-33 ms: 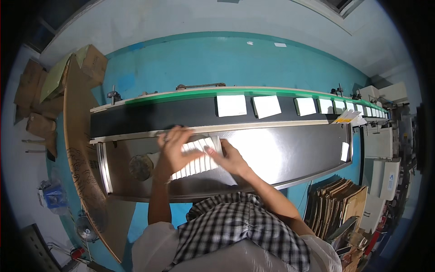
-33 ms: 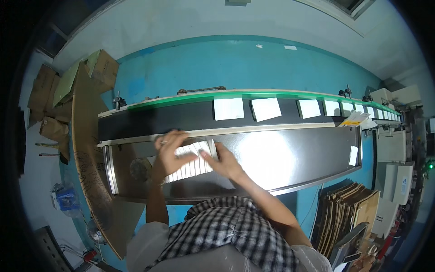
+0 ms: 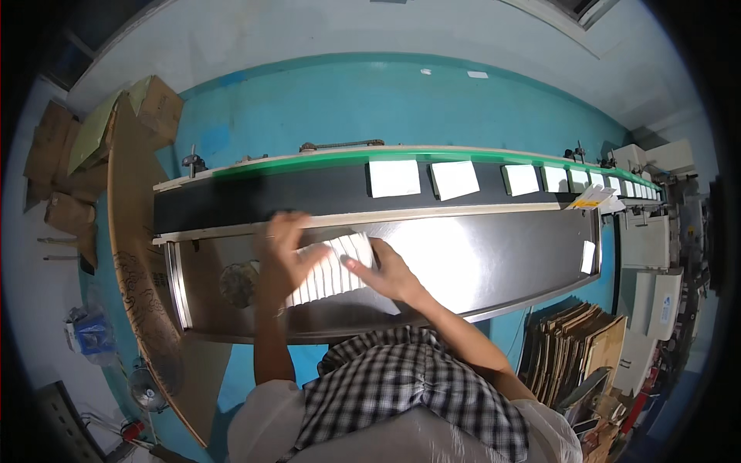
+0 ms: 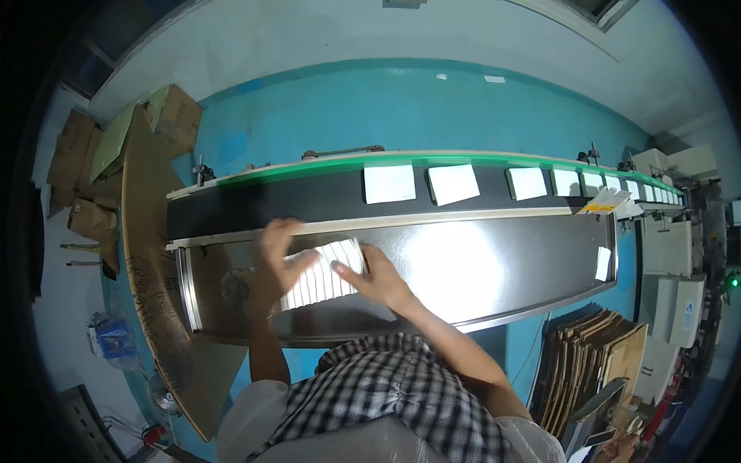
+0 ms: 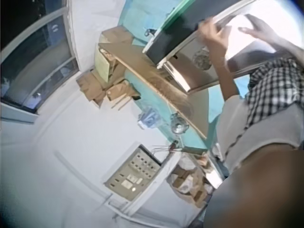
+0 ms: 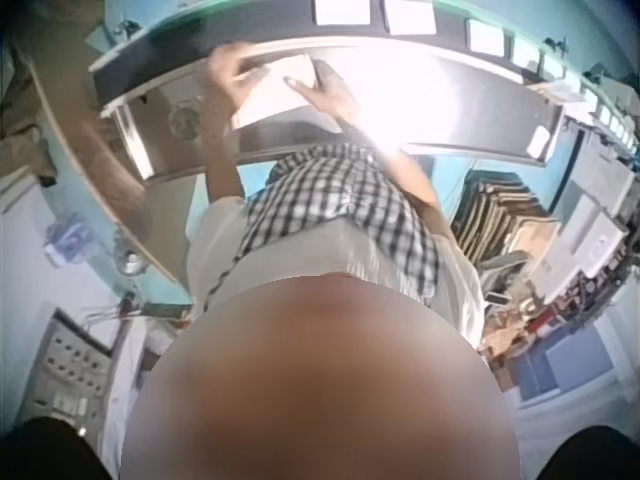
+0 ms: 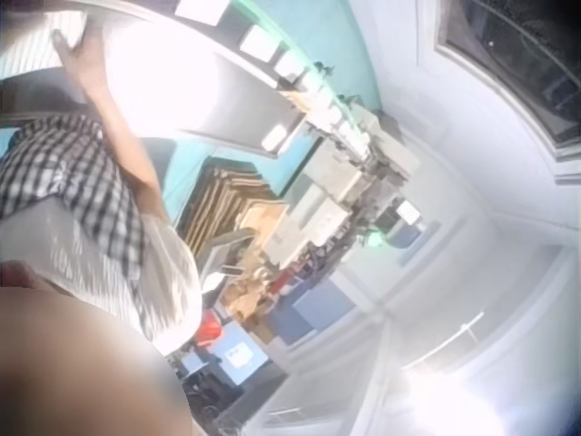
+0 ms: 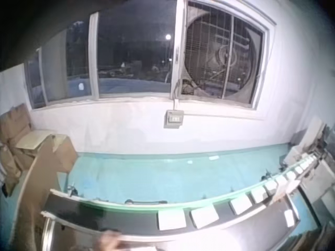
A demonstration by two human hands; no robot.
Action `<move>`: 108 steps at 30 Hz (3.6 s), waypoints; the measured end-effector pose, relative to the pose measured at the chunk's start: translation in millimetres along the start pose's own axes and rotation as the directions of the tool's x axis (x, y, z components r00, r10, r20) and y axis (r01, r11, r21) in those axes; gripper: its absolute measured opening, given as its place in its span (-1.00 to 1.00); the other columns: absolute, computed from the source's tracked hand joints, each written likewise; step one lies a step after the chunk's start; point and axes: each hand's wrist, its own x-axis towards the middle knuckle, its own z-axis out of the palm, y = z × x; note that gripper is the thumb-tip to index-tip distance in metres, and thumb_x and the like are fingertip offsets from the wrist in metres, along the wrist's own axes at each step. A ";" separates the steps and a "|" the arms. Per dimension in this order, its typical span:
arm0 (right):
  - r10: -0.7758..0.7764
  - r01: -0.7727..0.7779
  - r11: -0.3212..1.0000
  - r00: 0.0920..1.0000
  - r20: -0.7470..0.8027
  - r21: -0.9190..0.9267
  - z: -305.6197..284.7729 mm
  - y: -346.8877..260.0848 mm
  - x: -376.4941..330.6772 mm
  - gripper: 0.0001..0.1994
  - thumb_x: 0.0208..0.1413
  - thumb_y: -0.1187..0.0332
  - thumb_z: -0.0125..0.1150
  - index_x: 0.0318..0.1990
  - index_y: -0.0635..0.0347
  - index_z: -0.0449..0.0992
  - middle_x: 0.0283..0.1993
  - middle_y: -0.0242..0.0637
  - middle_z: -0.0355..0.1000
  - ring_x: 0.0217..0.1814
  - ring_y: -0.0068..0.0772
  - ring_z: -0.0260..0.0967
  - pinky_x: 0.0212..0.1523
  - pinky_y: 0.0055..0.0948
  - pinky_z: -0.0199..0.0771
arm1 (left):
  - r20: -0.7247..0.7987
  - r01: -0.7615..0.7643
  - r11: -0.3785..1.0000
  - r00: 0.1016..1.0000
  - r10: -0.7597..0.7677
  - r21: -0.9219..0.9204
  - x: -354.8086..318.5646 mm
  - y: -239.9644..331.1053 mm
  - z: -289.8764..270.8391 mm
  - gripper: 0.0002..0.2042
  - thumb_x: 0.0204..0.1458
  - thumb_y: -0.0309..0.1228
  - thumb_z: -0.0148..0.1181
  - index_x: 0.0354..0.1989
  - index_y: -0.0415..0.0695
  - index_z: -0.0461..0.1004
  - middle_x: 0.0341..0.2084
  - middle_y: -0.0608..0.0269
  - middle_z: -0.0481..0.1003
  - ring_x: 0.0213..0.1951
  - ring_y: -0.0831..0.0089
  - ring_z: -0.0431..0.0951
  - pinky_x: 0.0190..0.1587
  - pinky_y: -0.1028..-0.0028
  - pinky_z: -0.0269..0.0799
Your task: Stacking and organizing paper pads from a production machine onto a conveyor belt.
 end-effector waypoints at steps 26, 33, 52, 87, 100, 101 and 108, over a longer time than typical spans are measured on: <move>0.255 -0.224 0.957 0.951 -0.174 0.182 -13.7 23.1 22.8 -0.62 0.31 0.11 0.11 -0.09 0.34 0.53 -0.32 -0.29 0.50 -0.29 -0.55 0.37 -0.20 -0.48 0.40 | 0.252 -0.029 0.953 0.962 0.108 -0.300 47.4 17.3 60.1 -0.21 -0.19 -0.07 0.51 0.23 -0.18 0.36 0.22 -0.06 0.34 0.19 -0.02 0.41 0.19 0.19 0.32; 0.317 -0.154 0.885 0.891 -0.326 0.439 -34.0 28.3 64.7 -0.77 0.21 0.35 0.20 -0.14 0.38 0.48 -0.36 -0.24 0.49 -0.31 -0.43 0.50 -0.26 -0.48 0.48 | 0.476 0.097 0.907 0.871 0.122 -0.409 62.4 -7.1 67.6 -0.32 -0.22 0.03 0.50 -0.01 -0.21 0.47 -0.10 -0.08 0.51 0.01 -0.01 0.51 0.04 0.21 0.41; 0.285 -0.187 0.885 0.942 -0.178 0.426 32.8 41.0 76.2 -0.69 0.24 0.30 0.22 -0.03 0.41 0.53 -0.24 -0.14 0.58 -0.21 -0.44 0.52 -0.16 -0.44 0.50 | 0.444 0.032 0.880 0.871 0.208 -0.474 40.7 -75.8 53.9 -0.31 -0.18 -0.07 0.50 0.12 -0.15 0.41 -0.01 -0.01 0.50 0.08 0.00 0.49 0.12 0.22 0.38; 0.390 -0.393 0.903 0.919 0.053 0.175 110.5 55.5 121.9 -0.72 0.19 0.31 0.22 -0.12 0.40 0.55 -0.41 -0.15 0.53 -0.31 -0.46 0.50 -0.25 -0.44 0.47 | 0.489 0.070 0.904 0.857 0.162 -0.422 28.6 -157.5 48.3 -0.31 -0.23 -0.07 0.54 0.09 -0.13 0.44 -0.03 -0.02 0.51 0.05 0.05 0.53 0.10 0.24 0.41; 0.198 -0.191 0.956 0.980 -0.009 0.221 145.9 46.7 103.2 -0.56 0.28 0.09 0.15 -0.02 0.39 0.50 -0.25 -0.07 0.54 -0.20 -0.33 0.47 -0.15 -0.37 0.46 | 0.552 0.141 0.889 0.822 0.140 -0.436 21.2 -173.6 36.3 -0.21 -0.19 -0.10 0.54 0.24 -0.12 0.34 0.11 -0.08 0.45 0.17 -0.04 0.45 0.17 0.19 0.38; 0.141 -0.131 0.963 0.990 -0.025 0.236 144.4 49.7 108.3 -0.55 0.24 0.09 0.16 -0.02 0.41 0.52 -0.28 0.00 0.56 -0.18 -0.22 0.54 -0.16 -0.30 0.49 | 0.567 0.163 0.896 0.816 0.113 -0.413 20.9 -175.5 35.6 -0.24 -0.19 -0.11 0.53 0.21 -0.11 0.36 0.08 -0.06 0.47 0.14 -0.03 0.47 0.15 0.19 0.39; 0.298 -0.128 0.733 0.943 -0.147 0.668 130.8 42.6 153.6 -0.62 0.28 0.11 0.20 -0.11 0.36 0.48 -0.39 -0.28 0.51 -0.39 -0.49 0.47 -0.36 -0.47 0.45 | 0.568 0.189 0.905 0.820 0.068 -0.382 24.4 -176.4 36.1 -0.31 -0.19 -0.11 0.53 0.12 -0.10 0.40 0.00 -0.05 0.50 0.06 -0.01 0.51 0.10 0.21 0.41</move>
